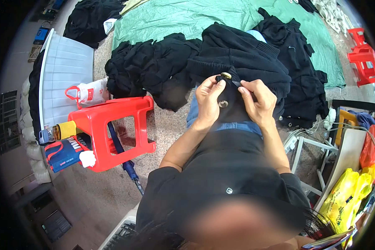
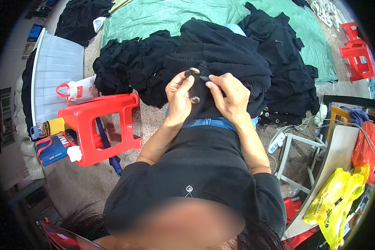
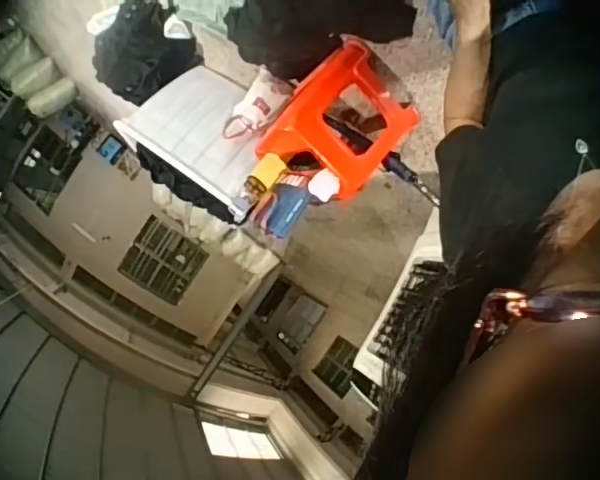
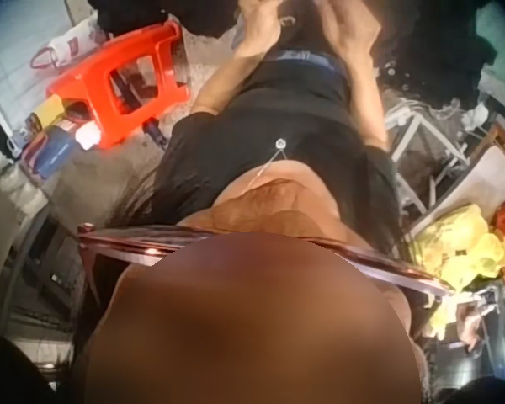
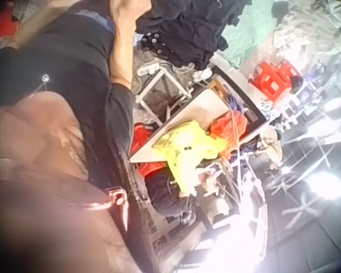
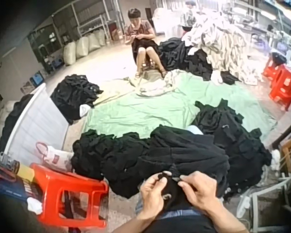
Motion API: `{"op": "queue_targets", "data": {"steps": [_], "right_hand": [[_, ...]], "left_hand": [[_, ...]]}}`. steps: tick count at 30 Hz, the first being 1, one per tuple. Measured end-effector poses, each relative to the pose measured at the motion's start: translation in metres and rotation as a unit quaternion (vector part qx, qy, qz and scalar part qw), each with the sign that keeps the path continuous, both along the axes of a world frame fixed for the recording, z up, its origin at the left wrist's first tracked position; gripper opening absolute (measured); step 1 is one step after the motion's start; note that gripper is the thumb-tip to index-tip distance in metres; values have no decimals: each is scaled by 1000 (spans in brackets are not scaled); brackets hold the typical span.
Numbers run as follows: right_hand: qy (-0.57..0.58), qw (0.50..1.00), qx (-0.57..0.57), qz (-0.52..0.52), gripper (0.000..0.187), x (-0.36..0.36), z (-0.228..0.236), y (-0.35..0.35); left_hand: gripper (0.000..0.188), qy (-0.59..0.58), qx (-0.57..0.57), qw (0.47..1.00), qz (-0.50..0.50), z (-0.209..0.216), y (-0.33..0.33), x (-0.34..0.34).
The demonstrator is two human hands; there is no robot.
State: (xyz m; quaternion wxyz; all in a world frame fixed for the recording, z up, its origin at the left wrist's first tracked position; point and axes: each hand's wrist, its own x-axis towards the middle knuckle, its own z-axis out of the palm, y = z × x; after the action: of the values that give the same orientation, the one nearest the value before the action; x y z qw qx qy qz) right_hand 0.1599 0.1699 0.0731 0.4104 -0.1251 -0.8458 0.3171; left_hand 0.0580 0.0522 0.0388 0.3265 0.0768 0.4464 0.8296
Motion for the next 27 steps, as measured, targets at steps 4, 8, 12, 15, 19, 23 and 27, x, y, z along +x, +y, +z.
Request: {"op": "queue_targets", "data": {"steps": [4,8,12,15,19,23,27], "right_hand": [[2,999,48,-11,17,-6,-4,2],[-14,999,34,-5,18,-6,-5,1],[-4,1000,27,0,19,-8,-8,1],[-3,1000,17,1,18,-8,-8,0],[-13,1000,-21,-10,17,-9,-8,-4],[-23,998,-47,-19,15,-8,-12,-6],[100,877,-467,56,11,-7,-15,-10]], "left_hand": [[16,16,-1,1000,4,2,2,1],[16,17,2,1000,2,7,3,2],[17,11,4,1000,-5,7,4,3],[17,9,3,1000,-3,6,4,2],[17,38,-17,999,-2,2,4,2],[17,76,-32,997,6,0,4,3],[17,55,-34,998,-2,0,2,4]]}}
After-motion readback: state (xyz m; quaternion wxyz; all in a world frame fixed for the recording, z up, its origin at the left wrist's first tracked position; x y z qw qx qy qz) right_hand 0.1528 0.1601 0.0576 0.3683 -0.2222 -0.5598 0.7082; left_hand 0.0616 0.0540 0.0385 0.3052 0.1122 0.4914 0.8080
